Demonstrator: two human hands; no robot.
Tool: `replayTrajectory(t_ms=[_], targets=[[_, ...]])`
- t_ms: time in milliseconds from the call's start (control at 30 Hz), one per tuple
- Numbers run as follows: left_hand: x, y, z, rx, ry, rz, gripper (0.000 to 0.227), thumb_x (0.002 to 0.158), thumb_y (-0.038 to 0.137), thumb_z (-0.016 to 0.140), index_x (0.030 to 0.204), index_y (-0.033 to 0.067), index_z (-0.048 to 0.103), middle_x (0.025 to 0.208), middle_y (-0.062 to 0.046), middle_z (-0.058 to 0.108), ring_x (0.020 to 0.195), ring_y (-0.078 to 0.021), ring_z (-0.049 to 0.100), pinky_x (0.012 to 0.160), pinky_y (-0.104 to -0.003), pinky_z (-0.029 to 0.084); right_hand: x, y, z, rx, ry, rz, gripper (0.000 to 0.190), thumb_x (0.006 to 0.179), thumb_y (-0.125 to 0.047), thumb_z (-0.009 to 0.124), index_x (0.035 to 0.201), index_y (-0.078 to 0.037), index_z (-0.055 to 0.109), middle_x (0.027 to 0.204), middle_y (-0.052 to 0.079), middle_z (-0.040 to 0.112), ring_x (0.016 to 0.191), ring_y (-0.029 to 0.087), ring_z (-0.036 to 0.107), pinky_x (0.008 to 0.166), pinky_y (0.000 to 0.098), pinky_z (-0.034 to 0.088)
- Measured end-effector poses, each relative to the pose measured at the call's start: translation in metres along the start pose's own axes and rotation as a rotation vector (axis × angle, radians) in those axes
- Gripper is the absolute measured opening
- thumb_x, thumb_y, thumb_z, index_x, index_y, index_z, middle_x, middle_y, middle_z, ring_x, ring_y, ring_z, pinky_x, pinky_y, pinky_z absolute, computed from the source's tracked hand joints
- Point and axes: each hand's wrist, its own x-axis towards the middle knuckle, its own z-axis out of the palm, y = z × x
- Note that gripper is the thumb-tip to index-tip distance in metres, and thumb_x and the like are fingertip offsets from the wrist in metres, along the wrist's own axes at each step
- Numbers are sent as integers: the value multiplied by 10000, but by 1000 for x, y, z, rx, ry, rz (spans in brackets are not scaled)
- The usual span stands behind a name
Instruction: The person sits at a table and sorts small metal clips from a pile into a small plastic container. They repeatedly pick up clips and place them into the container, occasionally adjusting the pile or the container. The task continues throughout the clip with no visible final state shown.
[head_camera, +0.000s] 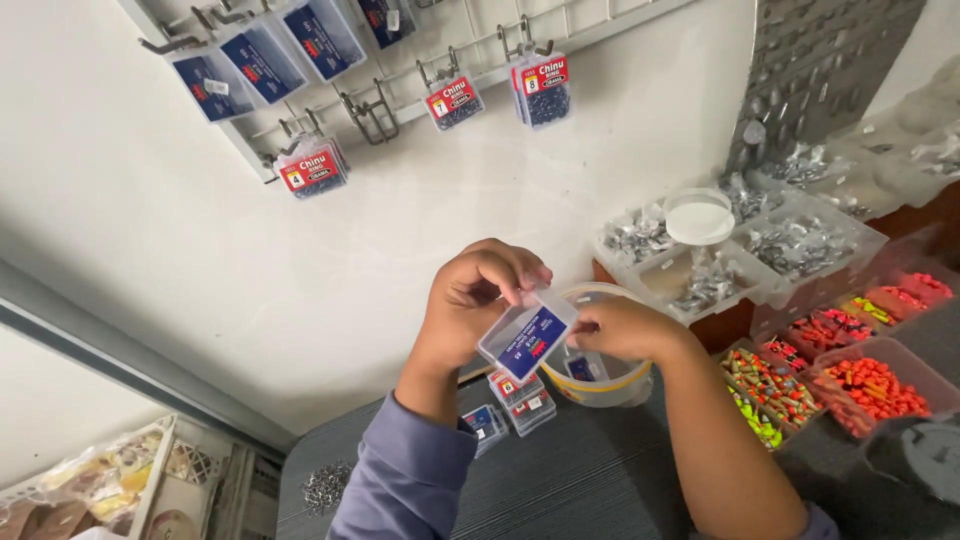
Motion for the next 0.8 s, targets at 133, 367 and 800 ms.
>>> replayTrajectory(t_ms=[133,367,800], targets=[[-1,1,1,22,9,12,180,780,-74,796,781,13,638,841,-142,645,977,-358,684,864,-446,577,18,15,17,-8,164,22,365,869,-390,650,1056,-92,747,986,178,735,927,352,714,797,449,563],[-5,-11,0,53,113,-46,179,777,-89,794,794,-6,637,854,-159,649,972,-349,692,836,-419,589,40,28,52,-269,155,165,322,960,-388,543,1083,-211,783,1037,148,683,918,293,728,809,385,583],[-50,-105,16,724,534,-905,158,840,-18,625,956,76,676,977,-130,691,893,-223,680,775,-338,558,-2,-63,-4,-142,274,377,350,924,-32,514,1203,39,713,1106,318,702,1071,499,676,906,637,535]])
